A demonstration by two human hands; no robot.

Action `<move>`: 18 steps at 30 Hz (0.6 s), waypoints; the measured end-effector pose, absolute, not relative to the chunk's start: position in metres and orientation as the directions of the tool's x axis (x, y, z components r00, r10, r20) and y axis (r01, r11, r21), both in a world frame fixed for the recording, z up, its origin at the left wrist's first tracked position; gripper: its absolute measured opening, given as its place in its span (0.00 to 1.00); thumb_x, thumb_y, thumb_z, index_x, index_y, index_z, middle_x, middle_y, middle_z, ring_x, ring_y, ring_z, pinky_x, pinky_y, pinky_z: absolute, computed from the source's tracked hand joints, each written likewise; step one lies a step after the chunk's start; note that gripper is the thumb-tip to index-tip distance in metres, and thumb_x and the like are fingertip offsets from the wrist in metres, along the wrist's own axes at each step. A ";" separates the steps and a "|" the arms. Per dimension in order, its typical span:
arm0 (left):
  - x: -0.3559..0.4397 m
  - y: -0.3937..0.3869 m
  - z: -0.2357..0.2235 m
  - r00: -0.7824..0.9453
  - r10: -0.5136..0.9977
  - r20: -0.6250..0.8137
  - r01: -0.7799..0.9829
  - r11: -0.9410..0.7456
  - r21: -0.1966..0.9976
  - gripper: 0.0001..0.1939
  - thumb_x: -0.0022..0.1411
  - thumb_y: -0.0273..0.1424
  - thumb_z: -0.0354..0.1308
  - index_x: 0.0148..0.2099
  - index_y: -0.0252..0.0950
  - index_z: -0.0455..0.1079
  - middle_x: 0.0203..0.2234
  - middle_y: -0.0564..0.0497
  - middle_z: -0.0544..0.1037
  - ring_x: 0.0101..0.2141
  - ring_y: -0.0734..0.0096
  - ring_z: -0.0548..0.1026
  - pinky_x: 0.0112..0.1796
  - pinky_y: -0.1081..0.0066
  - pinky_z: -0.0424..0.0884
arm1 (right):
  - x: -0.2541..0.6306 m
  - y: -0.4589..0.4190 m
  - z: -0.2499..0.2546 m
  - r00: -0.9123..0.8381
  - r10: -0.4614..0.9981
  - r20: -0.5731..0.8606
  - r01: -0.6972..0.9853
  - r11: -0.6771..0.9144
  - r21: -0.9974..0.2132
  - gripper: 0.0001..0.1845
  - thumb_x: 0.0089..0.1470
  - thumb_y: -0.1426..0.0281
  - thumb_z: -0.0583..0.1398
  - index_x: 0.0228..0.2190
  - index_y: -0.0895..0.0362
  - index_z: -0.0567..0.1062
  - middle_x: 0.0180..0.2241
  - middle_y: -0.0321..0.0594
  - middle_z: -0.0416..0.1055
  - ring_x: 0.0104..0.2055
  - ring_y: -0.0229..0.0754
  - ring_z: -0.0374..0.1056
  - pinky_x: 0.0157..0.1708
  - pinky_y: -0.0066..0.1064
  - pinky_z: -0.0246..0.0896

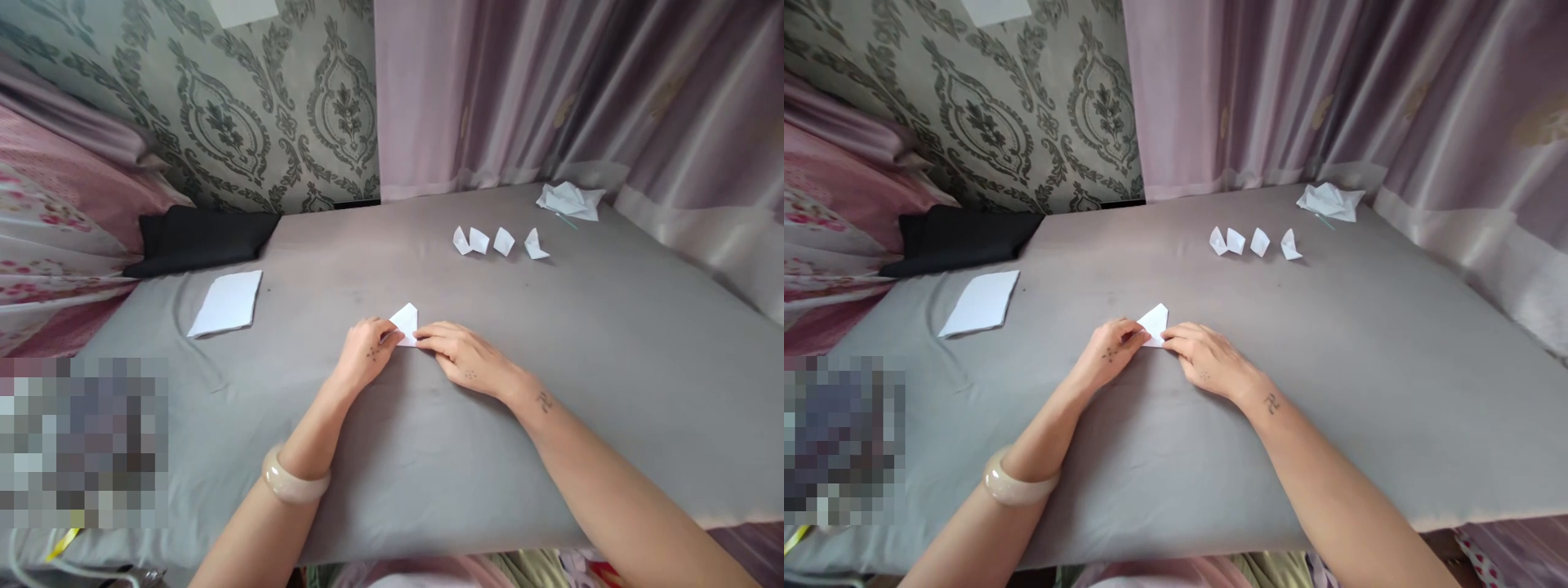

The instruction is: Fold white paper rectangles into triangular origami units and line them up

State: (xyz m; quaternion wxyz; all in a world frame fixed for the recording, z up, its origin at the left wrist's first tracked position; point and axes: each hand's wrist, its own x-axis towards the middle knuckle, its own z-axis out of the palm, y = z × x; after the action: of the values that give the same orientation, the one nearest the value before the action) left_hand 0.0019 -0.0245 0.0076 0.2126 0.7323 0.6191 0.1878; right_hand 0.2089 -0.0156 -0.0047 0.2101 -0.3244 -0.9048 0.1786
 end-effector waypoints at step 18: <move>-0.001 -0.015 0.006 0.152 0.988 -0.026 0.808 -0.109 0.578 0.08 0.61 0.33 0.56 0.30 0.37 0.72 0.30 0.50 0.77 0.35 0.66 0.71 0.37 0.69 0.60 | 0.208 -0.015 -0.003 -0.678 0.695 0.239 0.516 0.681 -0.519 0.28 0.50 0.85 0.49 0.46 0.51 0.74 0.50 0.37 0.72 0.52 0.42 0.66 0.51 0.40 0.63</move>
State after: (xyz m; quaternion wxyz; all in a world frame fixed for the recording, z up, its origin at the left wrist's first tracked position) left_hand -0.0009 -0.0145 0.0059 0.2385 0.7205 0.6233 0.1883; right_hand 0.2083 -0.0155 -0.0028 0.2137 -0.3395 -0.8917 0.2098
